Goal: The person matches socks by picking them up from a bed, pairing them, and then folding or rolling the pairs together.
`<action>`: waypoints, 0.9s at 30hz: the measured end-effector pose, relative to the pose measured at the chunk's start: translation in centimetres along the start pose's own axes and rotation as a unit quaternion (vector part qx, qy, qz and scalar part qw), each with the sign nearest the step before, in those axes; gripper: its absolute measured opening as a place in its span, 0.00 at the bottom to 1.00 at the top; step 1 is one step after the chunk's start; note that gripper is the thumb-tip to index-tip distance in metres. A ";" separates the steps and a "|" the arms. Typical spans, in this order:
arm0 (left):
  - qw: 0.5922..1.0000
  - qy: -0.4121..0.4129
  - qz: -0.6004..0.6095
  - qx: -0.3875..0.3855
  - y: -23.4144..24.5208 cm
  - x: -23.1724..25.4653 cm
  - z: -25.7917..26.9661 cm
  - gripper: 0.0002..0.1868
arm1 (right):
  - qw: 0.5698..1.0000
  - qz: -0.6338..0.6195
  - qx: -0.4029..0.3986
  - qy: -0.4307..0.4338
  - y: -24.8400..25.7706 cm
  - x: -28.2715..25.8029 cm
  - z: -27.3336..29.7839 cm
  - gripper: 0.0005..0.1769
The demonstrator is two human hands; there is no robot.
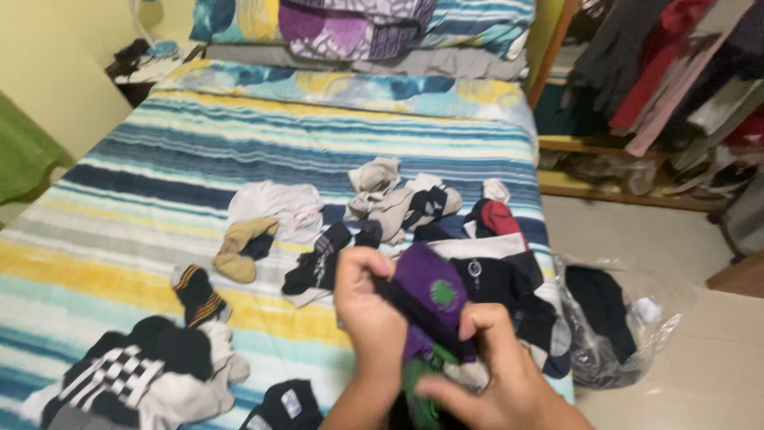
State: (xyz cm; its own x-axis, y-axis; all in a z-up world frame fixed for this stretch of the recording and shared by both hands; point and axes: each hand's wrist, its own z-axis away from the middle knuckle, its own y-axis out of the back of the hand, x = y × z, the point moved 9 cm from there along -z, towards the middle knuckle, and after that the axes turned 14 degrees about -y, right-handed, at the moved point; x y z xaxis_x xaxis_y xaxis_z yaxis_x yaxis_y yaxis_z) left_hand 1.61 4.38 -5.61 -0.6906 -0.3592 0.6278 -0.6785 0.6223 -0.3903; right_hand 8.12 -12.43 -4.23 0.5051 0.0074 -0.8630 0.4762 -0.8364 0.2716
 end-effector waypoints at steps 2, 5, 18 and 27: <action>1.000 0.024 0.003 0.002 -0.2 0.2 0.8 0.15 | 0.999 0.016 0.015 -0.027 0.3 1.6 -0.4 0.31; 0.989 -0.050 -0.105 -0.086 -3.0 3.2 2.9 0.20 | 0.976 -0.004 0.207 -0.064 4.6 3.9 -0.7 0.19; 0.960 0.218 -0.134 -0.114 10.4 1.5 9.8 0.22 | 0.990 0.105 -0.076 0.061 -9.9 -1.6 4.2 0.14; 0.754 0.407 -0.513 0.055 29.9 8.6 17.5 0.27 | 0.914 0.049 -0.391 -0.101 -12.3 1.1 4.6 0.09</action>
State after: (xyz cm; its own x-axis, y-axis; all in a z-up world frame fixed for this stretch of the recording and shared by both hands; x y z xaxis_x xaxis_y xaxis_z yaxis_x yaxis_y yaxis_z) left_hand -28.98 7.69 -23.70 0.5644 -0.0397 0.8246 -0.7980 0.2294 0.5573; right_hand -0.49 -4.67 -10.49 0.4671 -0.2131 -0.8581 0.8443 -0.1807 0.5045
